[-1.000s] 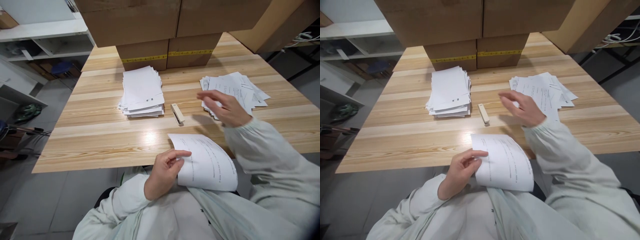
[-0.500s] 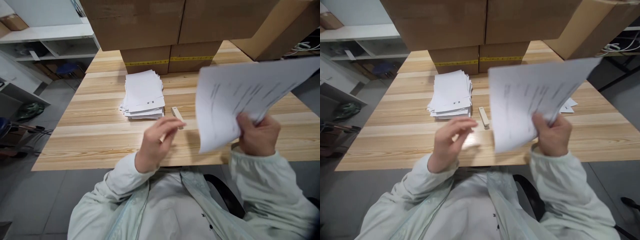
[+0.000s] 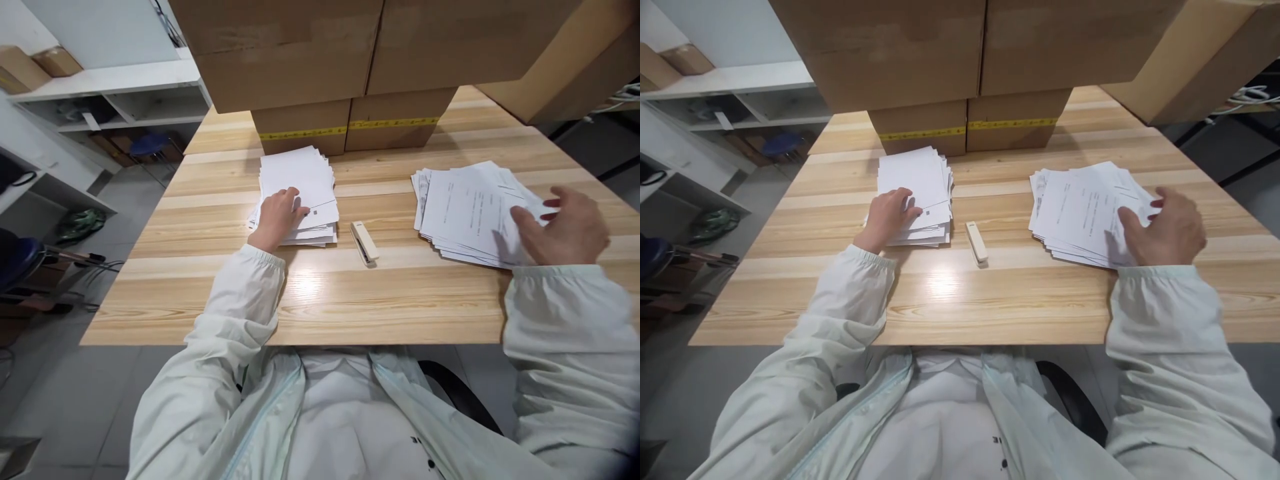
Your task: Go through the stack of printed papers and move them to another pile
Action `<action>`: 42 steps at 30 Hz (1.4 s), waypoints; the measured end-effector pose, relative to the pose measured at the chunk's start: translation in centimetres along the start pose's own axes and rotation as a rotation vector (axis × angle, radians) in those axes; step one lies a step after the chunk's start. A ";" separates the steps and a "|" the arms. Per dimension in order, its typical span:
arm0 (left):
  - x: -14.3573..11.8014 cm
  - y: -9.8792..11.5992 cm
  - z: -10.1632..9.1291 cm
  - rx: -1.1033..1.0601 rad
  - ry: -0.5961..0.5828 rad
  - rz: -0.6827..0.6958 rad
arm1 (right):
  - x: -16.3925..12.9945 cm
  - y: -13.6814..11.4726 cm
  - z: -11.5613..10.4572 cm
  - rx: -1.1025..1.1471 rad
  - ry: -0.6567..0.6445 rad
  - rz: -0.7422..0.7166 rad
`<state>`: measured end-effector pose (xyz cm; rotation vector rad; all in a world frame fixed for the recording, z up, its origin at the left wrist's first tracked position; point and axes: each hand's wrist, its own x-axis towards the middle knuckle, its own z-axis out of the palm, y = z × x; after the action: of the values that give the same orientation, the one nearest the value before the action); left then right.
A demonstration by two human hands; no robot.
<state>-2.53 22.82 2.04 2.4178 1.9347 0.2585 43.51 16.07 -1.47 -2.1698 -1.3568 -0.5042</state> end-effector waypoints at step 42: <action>1.5 -1.3 -0.9 0.099 -0.026 0.110 | -0.4 -30.8 -0.3 1.587 -1.148 0.482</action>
<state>-3.57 24.45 2.89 2.5799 1.8496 0.1366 15.45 26.63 5.82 -1.0873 -0.8730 1.6519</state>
